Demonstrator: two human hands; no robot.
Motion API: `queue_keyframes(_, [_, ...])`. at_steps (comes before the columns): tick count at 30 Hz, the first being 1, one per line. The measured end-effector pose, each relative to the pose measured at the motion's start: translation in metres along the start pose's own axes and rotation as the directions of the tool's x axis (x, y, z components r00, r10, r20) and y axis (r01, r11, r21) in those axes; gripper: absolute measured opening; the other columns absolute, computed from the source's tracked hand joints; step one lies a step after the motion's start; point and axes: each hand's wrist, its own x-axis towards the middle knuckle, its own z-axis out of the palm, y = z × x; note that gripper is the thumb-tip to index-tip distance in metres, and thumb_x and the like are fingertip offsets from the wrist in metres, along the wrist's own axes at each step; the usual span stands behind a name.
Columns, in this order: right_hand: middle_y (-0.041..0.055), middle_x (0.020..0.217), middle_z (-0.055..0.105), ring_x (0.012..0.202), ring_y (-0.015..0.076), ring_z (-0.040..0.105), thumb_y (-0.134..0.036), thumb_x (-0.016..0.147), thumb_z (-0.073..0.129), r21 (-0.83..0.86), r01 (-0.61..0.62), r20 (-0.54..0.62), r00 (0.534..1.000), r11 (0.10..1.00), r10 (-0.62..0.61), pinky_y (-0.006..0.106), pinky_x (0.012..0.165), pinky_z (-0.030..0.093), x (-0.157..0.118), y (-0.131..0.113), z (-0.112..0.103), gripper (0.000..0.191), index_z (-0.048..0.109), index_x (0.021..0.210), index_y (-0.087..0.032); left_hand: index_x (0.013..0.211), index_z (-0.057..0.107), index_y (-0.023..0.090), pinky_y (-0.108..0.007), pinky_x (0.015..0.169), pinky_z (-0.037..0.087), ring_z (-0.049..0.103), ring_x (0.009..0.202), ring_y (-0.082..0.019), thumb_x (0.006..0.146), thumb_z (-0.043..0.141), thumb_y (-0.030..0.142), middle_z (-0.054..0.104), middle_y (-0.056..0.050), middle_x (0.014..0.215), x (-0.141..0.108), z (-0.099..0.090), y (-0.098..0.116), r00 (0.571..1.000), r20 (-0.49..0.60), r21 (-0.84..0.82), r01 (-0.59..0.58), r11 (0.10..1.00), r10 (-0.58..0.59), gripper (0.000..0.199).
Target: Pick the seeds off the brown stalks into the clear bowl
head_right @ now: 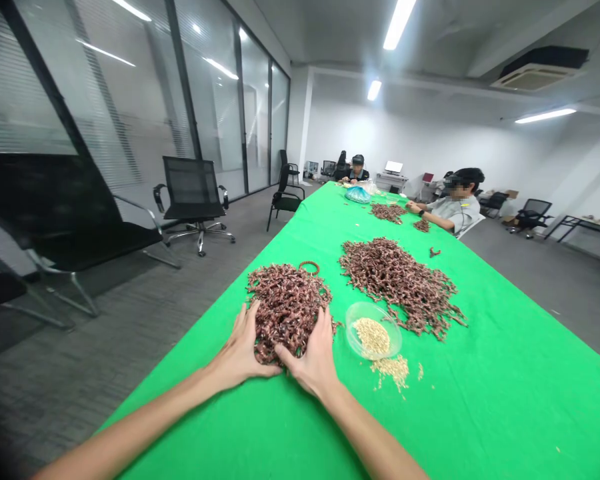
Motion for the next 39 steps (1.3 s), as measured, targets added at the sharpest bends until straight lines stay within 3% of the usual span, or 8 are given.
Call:
queue_keyframes(4, [0.0245, 0.157, 0.018, 0.146, 0.0403, 0.016, -0.066, 0.075, 0.064, -0.004, 0.01, -0.025, 1.0, 1.0, -0.01, 0.061, 0.117, 0.021, 0.008, 0.001, 0.005, 0.113, 0.003, 0.153, -0.01, 0.154, -0.013, 0.022, -0.064, 0.117, 0.015, -0.007, 0.147, -0.045, 0.048, 0.079, 0.068, 0.005, -0.021, 0.162, 0.007, -0.001, -0.007, 1.0, 0.018, -0.022, 0.009, 1.0, -0.009, 0.148])
queue_keyframes(11, [0.0237, 0.155, 0.024, 0.146, 0.0397, 0.017, -0.068, 0.074, 0.064, -0.008, -0.011, -0.059, 0.998, 1.0, 0.011, 0.06, 0.117, 0.021, 0.017, -0.002, 0.011, 0.11, 0.012, 0.152, -0.009, 0.155, -0.007, 0.018, -0.065, 0.116, 0.016, -0.007, 0.146, -0.047, 0.049, 0.082, 0.063, 0.007, -0.024, 0.161, 0.017, -0.008, -0.011, 0.999, 0.046, -0.031, 0.001, 1.0, 0.0, 0.145])
queue_keyframes(21, [0.0242, 0.158, 0.015, 0.148, 0.0381, 0.013, -0.07, 0.072, 0.065, -0.051, 0.017, -0.09, 0.996, 0.999, -0.021, 0.058, 0.117, 0.022, 0.013, -0.012, 0.001, 0.118, 0.006, 0.153, -0.009, 0.154, -0.016, 0.018, -0.066, 0.116, 0.013, -0.014, 0.145, -0.045, 0.049, 0.078, 0.072, -0.004, -0.024, 0.162, 0.012, -0.013, -0.003, 0.999, 0.043, 0.033, 0.004, 0.999, -0.006, 0.151])
queue_keyframes(26, [0.029, 0.158, 0.009, 0.146, 0.047, 0.008, -0.081, 0.056, 0.068, -0.141, 0.016, -0.078, 0.997, 0.99, -0.027, 0.071, 0.111, 0.017, 0.012, -0.008, -0.006, 0.14, 0.001, 0.154, -0.008, 0.153, -0.02, 0.017, -0.067, 0.116, 0.009, -0.019, 0.144, -0.045, 0.039, 0.079, 0.077, -0.015, -0.022, 0.161, 0.004, -0.02, 0.001, 0.998, 0.049, 0.025, 0.041, 0.999, -0.043, 0.162])
queue_keyframes(28, [0.0323, 0.157, 0.008, 0.145, 0.0506, 0.007, -0.084, 0.052, 0.069, -0.164, -0.003, -0.045, 0.999, 0.986, -0.005, 0.075, 0.107, 0.016, 0.012, -0.004, -0.006, 0.147, -0.003, 0.154, -0.006, 0.153, -0.02, 0.016, -0.065, 0.117, 0.008, -0.019, 0.144, -0.043, 0.044, 0.076, 0.079, -0.018, -0.02, 0.16, 0.007, -0.026, -0.004, 0.992, 0.093, -0.053, 0.085, 0.995, -0.08, 0.158])
queue_keyframes(32, [0.0358, 0.156, 0.002, 0.144, 0.0537, 0.005, -0.089, 0.042, 0.068, -0.187, -0.012, 0.001, 1.0, 0.982, 0.012, 0.076, 0.105, 0.017, 0.005, -0.008, -0.002, 0.16, -0.009, 0.153, -0.004, 0.157, -0.004, 0.017, -0.055, 0.121, 0.008, -0.004, 0.15, -0.033, 0.085, 0.037, 0.075, -0.004, -0.013, 0.164, 0.048, -0.042, -0.026, 0.99, 0.04, -0.278, 0.141, 0.95, -0.136, 0.101])
queue_keyframes(36, [0.0373, 0.155, -0.003, 0.144, 0.0539, 0.001, -0.09, 0.037, 0.068, -0.202, -0.03, -0.001, 1.0, 0.979, 0.031, 0.075, 0.106, 0.015, -0.003, -0.026, 0.009, 0.166, -0.011, 0.153, 0.0, 0.155, 0.018, 0.016, -0.054, 0.12, 0.005, -0.004, 0.15, -0.033, 0.086, 0.033, 0.076, 0.006, -0.014, 0.163, 0.115, -0.042, -0.055, 0.969, -0.054, -0.2, 0.225, 0.953, -0.24, 0.093])
queue_keyframes(39, [0.0369, 0.156, -0.003, 0.144, 0.0535, 0.001, -0.086, 0.036, 0.073, -0.213, -0.073, -0.038, 0.997, 0.974, 0.066, 0.073, 0.108, 0.015, -0.001, -0.035, 0.016, 0.166, -0.008, 0.153, -0.001, 0.152, 0.028, 0.013, -0.053, 0.12, 0.008, 0.0, 0.15, -0.035, 0.085, 0.029, 0.078, 0.013, -0.018, 0.162, 0.151, -0.028, -0.073, 0.954, -0.026, -0.164, 0.29, 0.943, -0.298, 0.093])
